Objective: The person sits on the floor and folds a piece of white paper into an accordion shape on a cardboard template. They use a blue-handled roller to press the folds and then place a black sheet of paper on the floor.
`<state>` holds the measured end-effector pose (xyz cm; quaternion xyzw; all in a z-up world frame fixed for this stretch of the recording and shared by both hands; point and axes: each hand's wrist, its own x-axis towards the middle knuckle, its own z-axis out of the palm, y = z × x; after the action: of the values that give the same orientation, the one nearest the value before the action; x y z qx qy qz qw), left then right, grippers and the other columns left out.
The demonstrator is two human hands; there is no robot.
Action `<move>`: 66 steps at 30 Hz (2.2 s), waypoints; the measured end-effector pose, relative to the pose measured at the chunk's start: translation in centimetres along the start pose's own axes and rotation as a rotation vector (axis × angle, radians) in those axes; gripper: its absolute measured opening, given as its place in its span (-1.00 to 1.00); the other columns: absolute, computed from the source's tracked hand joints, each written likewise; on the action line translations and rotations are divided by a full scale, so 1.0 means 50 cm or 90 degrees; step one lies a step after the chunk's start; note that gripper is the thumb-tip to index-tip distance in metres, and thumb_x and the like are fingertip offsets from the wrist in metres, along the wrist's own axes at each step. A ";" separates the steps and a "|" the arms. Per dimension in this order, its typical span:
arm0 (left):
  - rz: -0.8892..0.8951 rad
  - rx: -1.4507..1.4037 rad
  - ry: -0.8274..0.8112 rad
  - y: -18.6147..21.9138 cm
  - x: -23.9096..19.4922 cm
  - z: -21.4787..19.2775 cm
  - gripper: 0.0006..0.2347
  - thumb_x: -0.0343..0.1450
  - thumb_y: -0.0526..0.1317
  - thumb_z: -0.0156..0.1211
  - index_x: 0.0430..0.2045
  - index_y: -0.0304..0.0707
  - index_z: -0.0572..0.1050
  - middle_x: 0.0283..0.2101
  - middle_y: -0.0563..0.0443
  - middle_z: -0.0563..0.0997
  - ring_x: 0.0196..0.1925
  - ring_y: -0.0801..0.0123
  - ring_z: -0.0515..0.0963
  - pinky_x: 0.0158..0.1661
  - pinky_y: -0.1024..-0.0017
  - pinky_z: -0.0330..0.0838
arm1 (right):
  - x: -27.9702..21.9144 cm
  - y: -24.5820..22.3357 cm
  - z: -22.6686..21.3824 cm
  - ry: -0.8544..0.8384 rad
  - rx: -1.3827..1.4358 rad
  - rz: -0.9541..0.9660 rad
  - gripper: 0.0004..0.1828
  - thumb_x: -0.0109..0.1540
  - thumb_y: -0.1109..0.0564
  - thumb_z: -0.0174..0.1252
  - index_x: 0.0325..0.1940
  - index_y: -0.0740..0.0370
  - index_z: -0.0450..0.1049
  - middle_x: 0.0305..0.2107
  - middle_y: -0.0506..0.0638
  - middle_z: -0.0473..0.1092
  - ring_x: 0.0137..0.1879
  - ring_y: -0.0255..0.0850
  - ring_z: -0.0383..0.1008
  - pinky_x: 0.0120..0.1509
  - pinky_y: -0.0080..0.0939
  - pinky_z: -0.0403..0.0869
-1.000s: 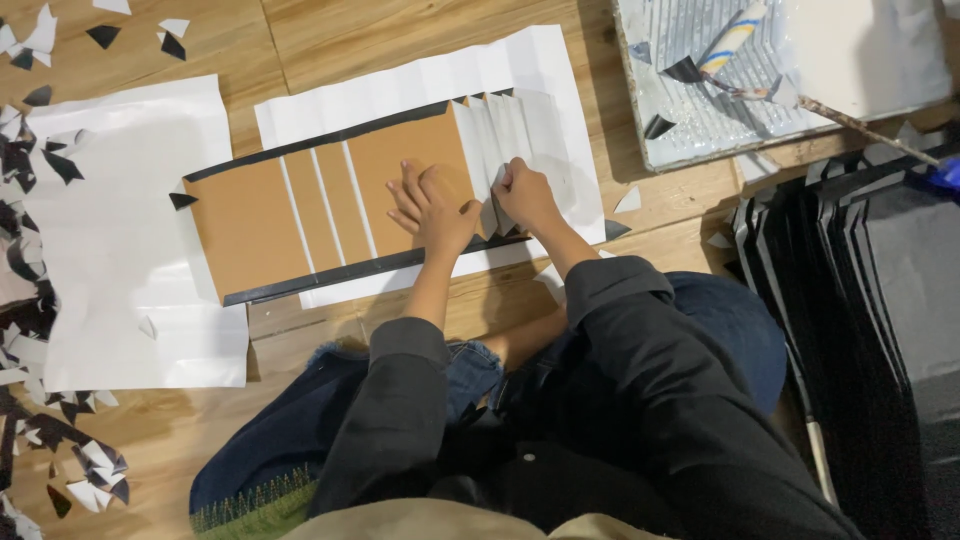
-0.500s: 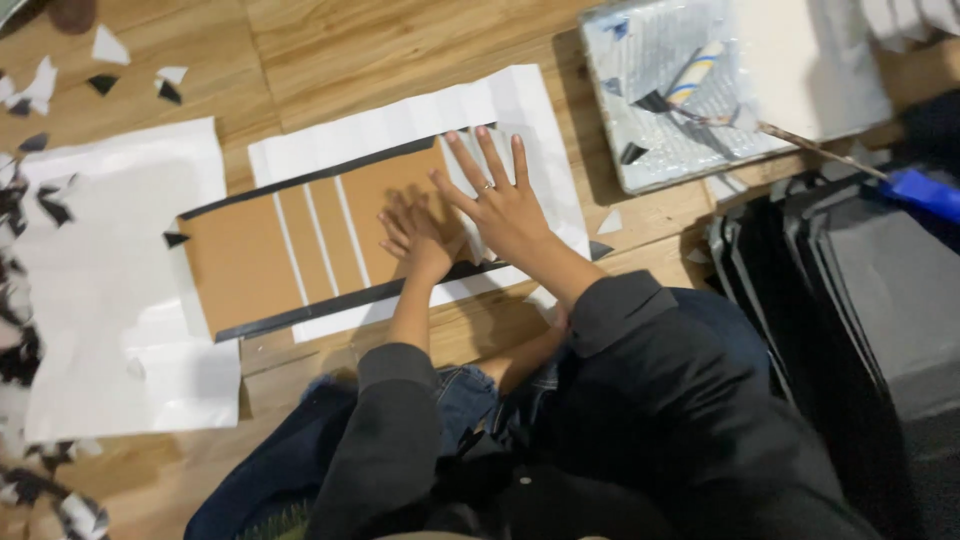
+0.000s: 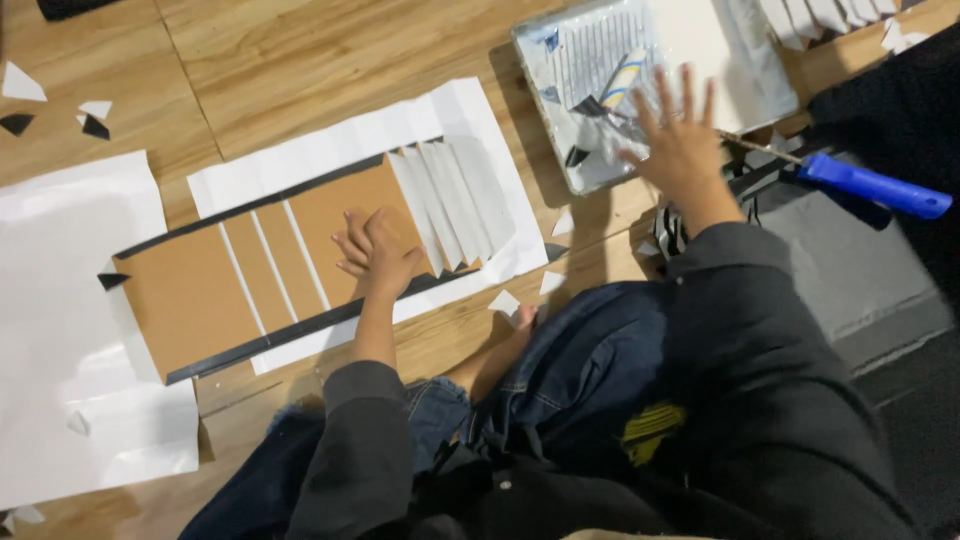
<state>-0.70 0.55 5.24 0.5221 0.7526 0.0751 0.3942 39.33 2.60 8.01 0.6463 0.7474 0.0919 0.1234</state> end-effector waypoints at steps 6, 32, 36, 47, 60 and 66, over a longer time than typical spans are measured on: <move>0.016 0.041 0.025 -0.022 0.014 0.004 -0.36 0.26 -0.11 0.23 0.19 0.20 0.01 0.37 0.10 -0.46 0.35 -0.01 -0.67 0.19 -0.13 -0.72 | 0.000 -0.061 -0.055 0.228 0.141 -0.045 -0.19 0.19 0.02 0.31 0.44 0.47 0.26 0.34 0.45 -0.18 0.38 0.43 -0.33 0.32 0.56 -0.18; 0.101 -0.035 0.050 -0.054 0.036 0.030 -0.25 0.21 -0.21 0.36 0.24 0.06 -0.02 0.35 -0.12 -0.50 0.27 -0.23 -0.74 0.13 -0.25 -0.84 | 0.060 -0.430 0.076 -0.270 0.624 0.024 -0.73 0.08 0.14 0.19 -0.19 0.33 0.49 -0.32 0.19 0.49 -0.10 0.07 0.50 -0.07 -0.02 0.47; 0.108 -0.049 0.058 -0.050 0.030 0.030 -0.26 0.21 -0.22 0.36 0.23 0.04 0.00 0.35 -0.14 -0.48 0.27 -0.24 -0.74 0.12 -0.25 -0.85 | 0.049 -0.426 0.042 -0.277 0.673 0.024 -0.74 0.13 0.14 0.16 -0.16 0.33 0.50 -0.28 0.23 0.47 -0.07 0.13 0.48 -0.03 0.02 0.46; 0.097 -0.030 0.069 -0.037 0.019 0.029 -0.26 0.21 -0.21 0.36 0.23 0.02 -0.01 0.35 -0.16 -0.49 0.29 -0.24 -0.71 0.13 -0.25 -0.83 | 0.056 -0.428 0.090 -0.266 0.667 0.007 -0.77 0.15 0.17 0.14 -0.12 0.22 0.50 -0.27 0.22 0.43 -0.04 0.11 0.46 0.01 -0.02 0.45; 0.071 -0.005 0.070 -0.038 0.026 0.022 -0.26 0.21 -0.20 0.35 0.24 0.01 -0.02 0.35 -0.17 -0.50 0.29 -0.24 -0.71 0.11 -0.24 -0.85 | 0.054 -0.430 0.062 -0.255 0.703 0.001 -0.80 0.17 0.17 0.14 -0.12 0.18 0.49 -0.25 0.25 0.32 0.00 0.15 0.42 0.04 -0.01 0.43; 0.082 -0.013 0.068 -0.042 0.025 0.020 -0.25 0.22 -0.18 0.36 0.24 0.02 -0.03 0.35 -0.17 -0.51 0.29 -0.24 -0.71 0.12 -0.24 -0.84 | 0.068 -0.439 0.121 -0.225 0.672 -0.008 -0.81 0.19 0.11 0.13 -0.19 0.25 0.49 -0.33 0.24 0.31 -0.09 0.13 0.45 -0.07 -0.04 0.47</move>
<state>-1.72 0.34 2.80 0.5606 0.7363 0.1359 0.3536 20.00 2.60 -4.47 0.6218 0.6635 -0.4056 -0.0931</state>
